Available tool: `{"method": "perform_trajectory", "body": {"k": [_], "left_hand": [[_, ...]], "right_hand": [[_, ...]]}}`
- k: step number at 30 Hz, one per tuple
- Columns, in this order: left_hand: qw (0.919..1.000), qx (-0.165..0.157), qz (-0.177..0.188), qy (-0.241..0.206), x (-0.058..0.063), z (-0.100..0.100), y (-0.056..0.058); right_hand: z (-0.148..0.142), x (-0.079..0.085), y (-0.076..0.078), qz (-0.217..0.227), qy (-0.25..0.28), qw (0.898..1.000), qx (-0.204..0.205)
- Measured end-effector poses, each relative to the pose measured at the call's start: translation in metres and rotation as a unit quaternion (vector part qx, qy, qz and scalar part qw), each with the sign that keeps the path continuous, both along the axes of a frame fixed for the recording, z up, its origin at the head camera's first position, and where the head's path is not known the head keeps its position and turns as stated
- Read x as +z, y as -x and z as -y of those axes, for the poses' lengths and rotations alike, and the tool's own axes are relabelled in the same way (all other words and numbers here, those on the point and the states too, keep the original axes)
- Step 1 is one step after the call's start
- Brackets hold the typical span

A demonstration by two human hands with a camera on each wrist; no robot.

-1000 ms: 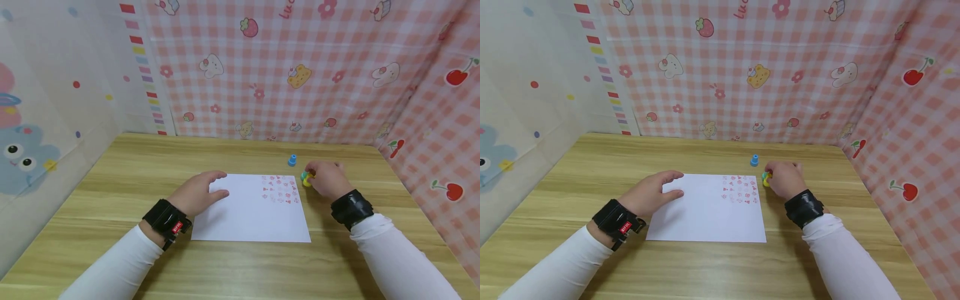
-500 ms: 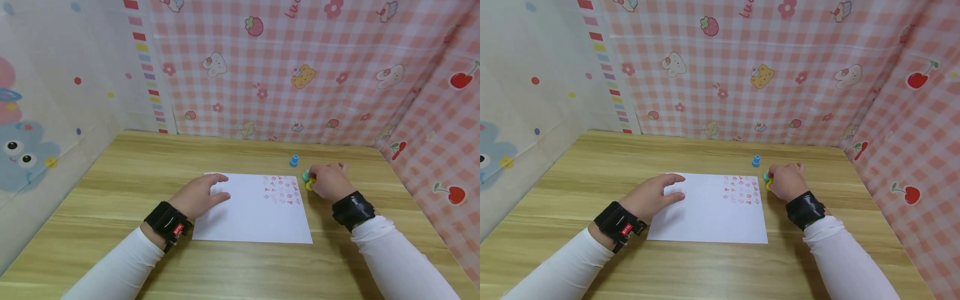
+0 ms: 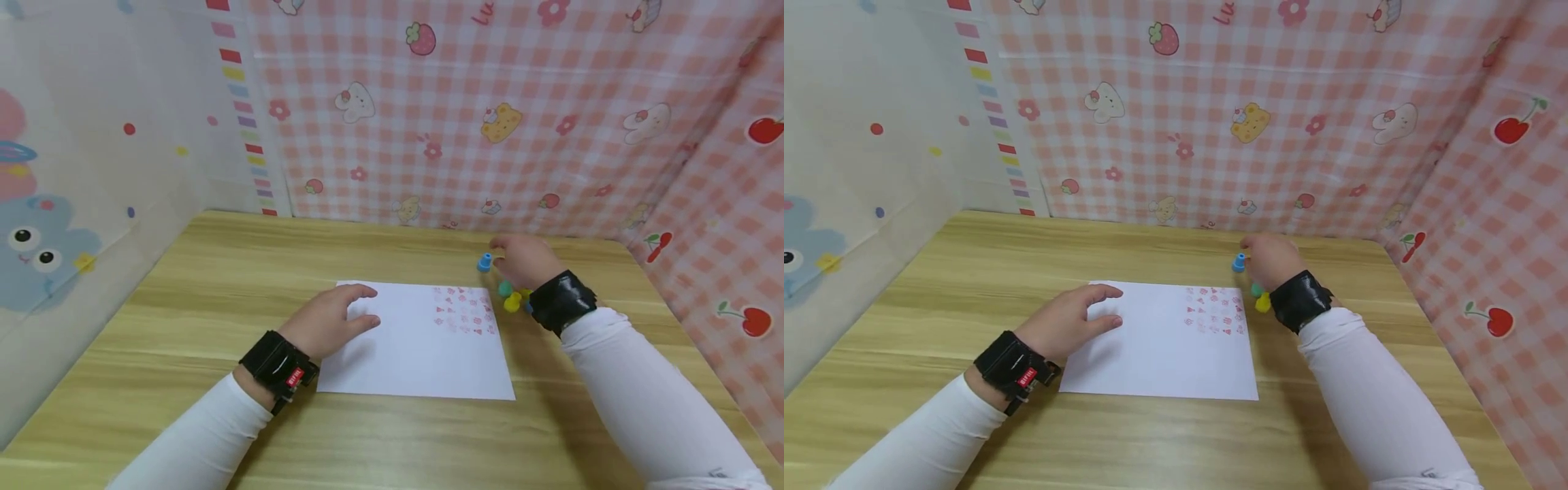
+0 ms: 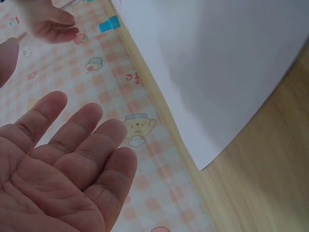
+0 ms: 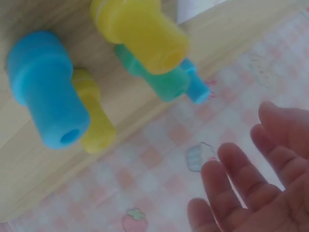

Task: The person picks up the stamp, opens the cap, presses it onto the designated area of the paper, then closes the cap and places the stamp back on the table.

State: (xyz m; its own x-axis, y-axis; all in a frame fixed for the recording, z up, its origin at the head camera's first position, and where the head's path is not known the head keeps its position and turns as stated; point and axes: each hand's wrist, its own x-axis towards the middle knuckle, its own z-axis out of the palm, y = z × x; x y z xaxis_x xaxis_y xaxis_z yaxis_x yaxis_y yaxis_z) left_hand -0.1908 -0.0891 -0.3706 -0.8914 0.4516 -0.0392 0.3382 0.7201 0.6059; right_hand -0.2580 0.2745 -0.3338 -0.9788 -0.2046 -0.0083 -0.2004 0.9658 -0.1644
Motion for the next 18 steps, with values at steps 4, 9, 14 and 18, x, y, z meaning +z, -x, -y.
{"method": "perform_trajectory", "body": {"k": [4, 9, 14, 18], "left_hand": [[1.0, -0.002, 0.002, -0.01, 0.0, -0.001, -0.001], [0.9999, -0.007, -0.004, -0.007, -0.003, -0.001, -0.001], [0.9999, -0.004, -0.011, -0.008, -0.003, -0.001, 0.0], [0.9999, 0.0, -0.011, -0.01, -0.003, 0.0, 0.0]], "right_hand": [[0.001, -0.005, 0.014, 0.015, 0.016, 1.0, -0.008], [0.007, -0.012, 0.026, 0.047, 0.015, 0.998, -0.027], [0.012, -0.019, 0.035, 0.06, -0.001, 0.997, -0.041], [0.013, -0.023, 0.038, 0.056, -0.005, 0.997, -0.048]]}}
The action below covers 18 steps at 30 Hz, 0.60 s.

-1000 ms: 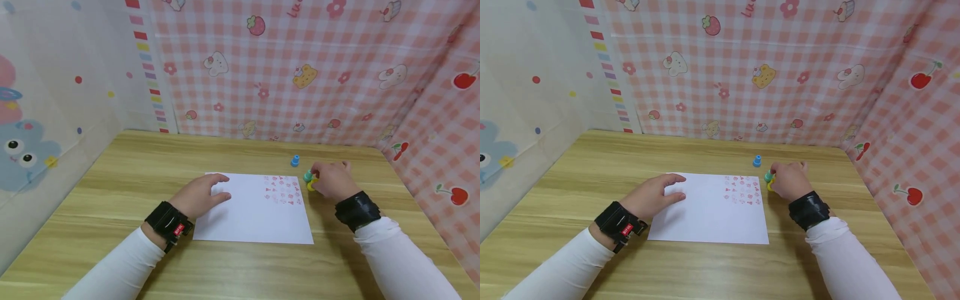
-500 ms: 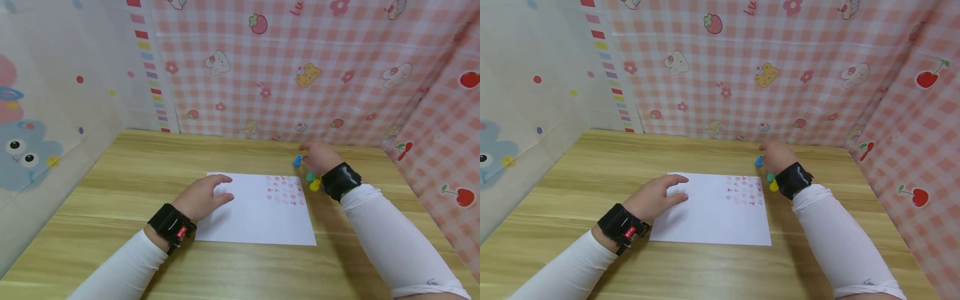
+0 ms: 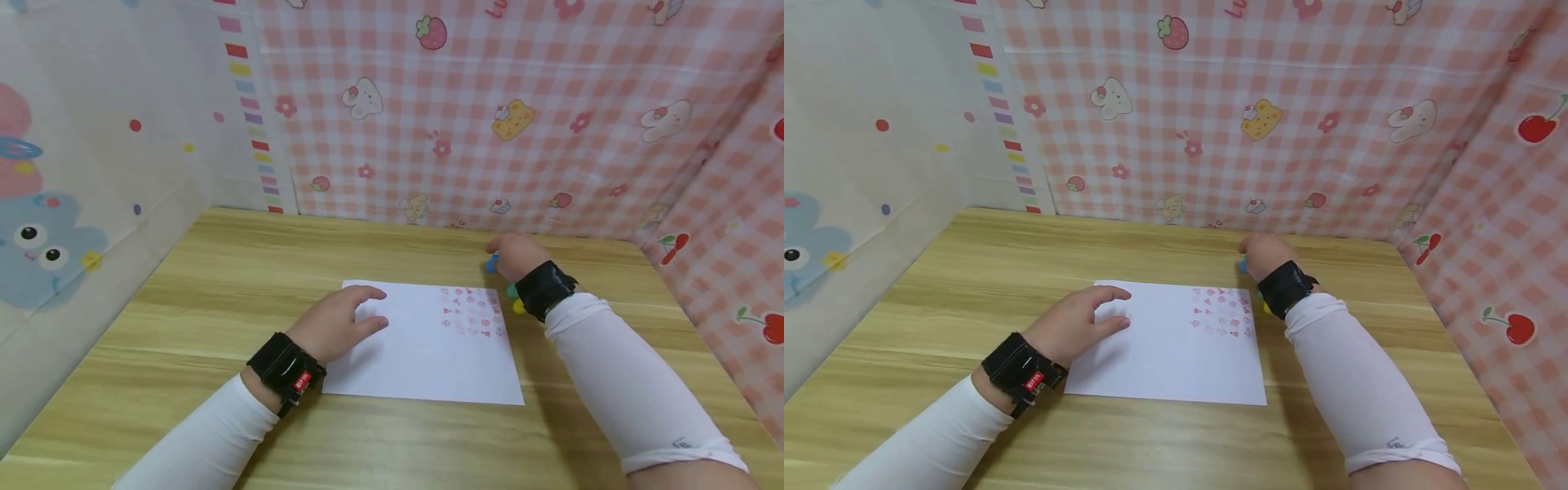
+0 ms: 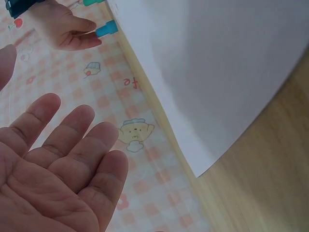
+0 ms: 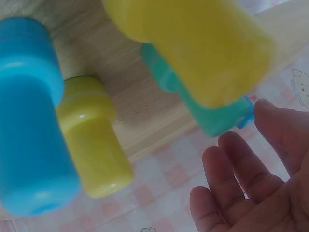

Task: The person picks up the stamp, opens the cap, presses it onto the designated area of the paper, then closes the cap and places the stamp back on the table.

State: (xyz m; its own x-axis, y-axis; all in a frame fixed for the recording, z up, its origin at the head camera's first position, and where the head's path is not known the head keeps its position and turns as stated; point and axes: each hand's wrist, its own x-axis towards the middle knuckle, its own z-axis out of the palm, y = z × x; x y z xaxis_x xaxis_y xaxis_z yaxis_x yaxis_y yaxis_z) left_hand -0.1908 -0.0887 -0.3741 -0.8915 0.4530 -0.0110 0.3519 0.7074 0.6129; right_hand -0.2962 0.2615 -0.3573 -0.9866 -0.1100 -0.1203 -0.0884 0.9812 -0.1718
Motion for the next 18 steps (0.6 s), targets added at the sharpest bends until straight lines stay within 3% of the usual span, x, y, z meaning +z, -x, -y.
{"method": "perform_trajectory", "body": {"k": [10, 18], "left_hand": [[1.0, 0.006, -0.001, -0.002, -0.0013, 0.0002, -0.0003], [1.0, 0.006, 0.002, 0.001, 0.0, -0.0003, 0.0003]], "right_hand": [[0.0004, -0.0049, 0.0027, -0.014, -0.005, 1.0, 0.011], [0.0046, -0.0014, -0.0012, -0.017, 0.01, 1.0, -0.006]]}}
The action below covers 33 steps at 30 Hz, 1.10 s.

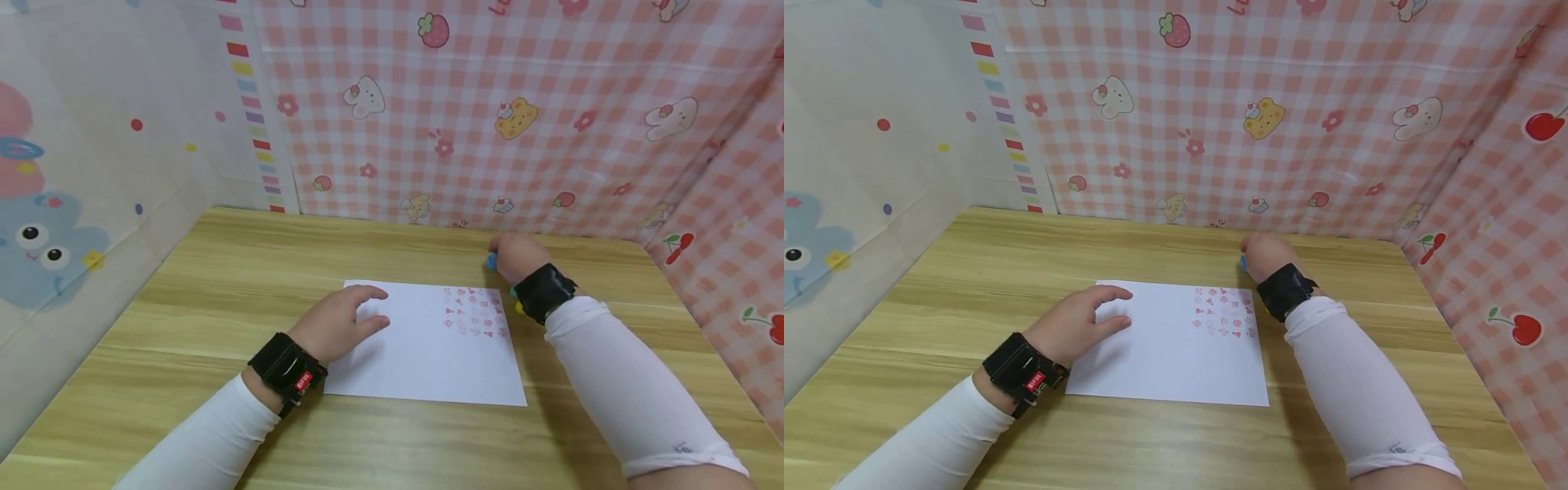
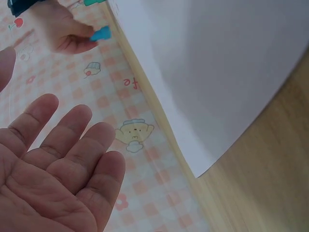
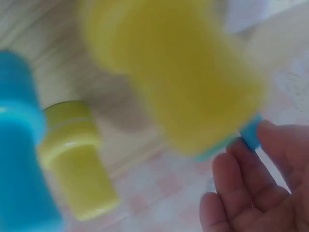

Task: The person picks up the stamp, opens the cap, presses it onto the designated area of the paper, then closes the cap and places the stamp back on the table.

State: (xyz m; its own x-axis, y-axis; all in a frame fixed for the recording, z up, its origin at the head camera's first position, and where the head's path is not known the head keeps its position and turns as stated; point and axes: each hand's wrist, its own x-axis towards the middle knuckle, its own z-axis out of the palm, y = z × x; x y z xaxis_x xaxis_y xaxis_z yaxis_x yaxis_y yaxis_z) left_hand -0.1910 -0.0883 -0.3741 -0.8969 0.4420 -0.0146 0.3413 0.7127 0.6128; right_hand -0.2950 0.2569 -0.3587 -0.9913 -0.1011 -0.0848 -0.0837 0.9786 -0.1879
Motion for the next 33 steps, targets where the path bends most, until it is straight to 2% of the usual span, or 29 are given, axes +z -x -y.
{"method": "perform_trajectory", "body": {"k": [5, 8, 13, 18, 23, 28, 33], "left_hand": [[0.9998, -0.006, -0.015, -0.007, 0.0, 0.0, 0.001], [0.9996, -0.012, -0.02, -0.015, -0.001, -0.002, 0.001], [0.9988, -0.022, -0.025, -0.035, -0.001, -0.005, -0.002], [0.998, -0.029, -0.032, -0.046, -0.003, -0.009, -0.004], [0.997, -0.041, -0.042, -0.051, -0.004, -0.012, -0.007], [0.9963, -0.048, -0.04, -0.058, -0.003, -0.014, -0.01], [0.995, -0.062, -0.039, -0.068, -0.002, -0.016, -0.013]], "right_hand": [[0.013, 0.007, -0.016, -0.067, 0.055, 0.996, 0.012], [0.027, 0.012, -0.033, -0.084, 0.099, 0.991, 0.028], [0.054, 0.014, -0.06, -0.055, 0.162, 0.984, 0.049], [0.073, 0.007, -0.082, -0.022, 0.199, 0.976, 0.082], [0.084, -0.003, -0.097, 0.022, 0.227, 0.969, 0.093], [0.087, -0.009, -0.104, 0.012, 0.244, 0.964, 0.106], [0.089, -0.008, -0.109, -0.004, 0.273, 0.953, 0.129]]}}
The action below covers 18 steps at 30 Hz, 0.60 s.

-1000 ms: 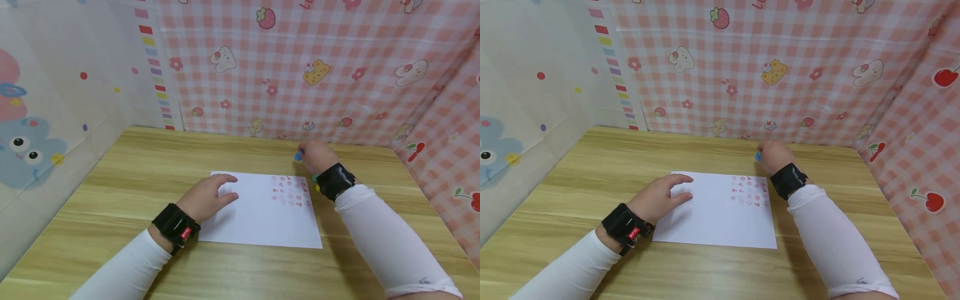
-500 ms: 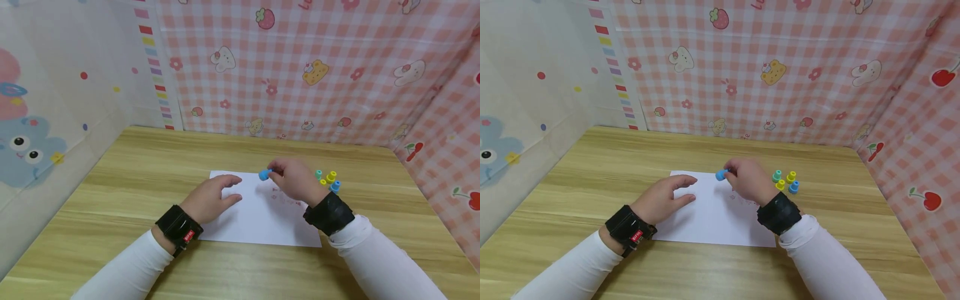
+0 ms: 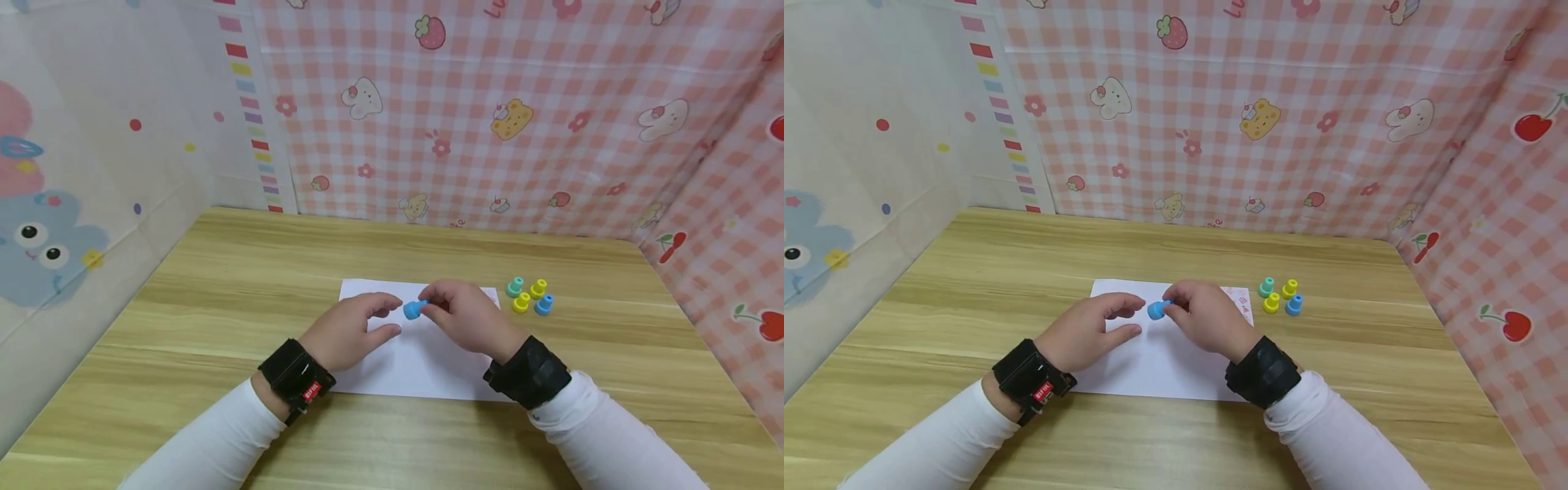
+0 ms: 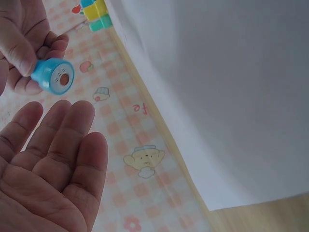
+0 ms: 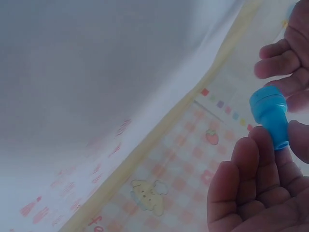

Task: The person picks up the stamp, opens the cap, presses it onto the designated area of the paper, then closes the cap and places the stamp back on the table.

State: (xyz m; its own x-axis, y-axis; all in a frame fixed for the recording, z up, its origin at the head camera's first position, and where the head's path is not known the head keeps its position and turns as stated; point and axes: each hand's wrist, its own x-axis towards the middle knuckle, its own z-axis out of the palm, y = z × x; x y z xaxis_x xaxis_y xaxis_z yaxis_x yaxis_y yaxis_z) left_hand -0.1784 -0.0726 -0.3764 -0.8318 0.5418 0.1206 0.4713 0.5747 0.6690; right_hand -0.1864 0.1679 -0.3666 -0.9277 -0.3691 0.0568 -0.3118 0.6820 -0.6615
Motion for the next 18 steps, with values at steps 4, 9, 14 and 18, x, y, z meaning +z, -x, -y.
{"method": "perform_trajectory", "body": {"k": [4, 9, 14, 18], "left_hand": [[1.0, -0.007, 0.001, -0.005, 0.0, 0.0, -0.001], [0.9999, -0.01, 0.006, -0.012, -0.001, -0.001, -0.001], [0.9998, -0.012, -0.001, -0.018, -0.002, -0.001, -0.001], [0.9996, -0.014, -0.005, -0.023, -0.002, -0.002, -0.001]], "right_hand": [[0.005, 0.002, -0.004, -0.004, 0.011, 1.0, 0.013], [0.009, 0.003, -0.007, 0.0, 0.015, 1.0, 0.011], [0.013, 0.003, -0.012, -0.004, 0.031, 0.999, 0.024], [0.016, 0.004, -0.015, -0.003, 0.046, 0.998, 0.035]]}}
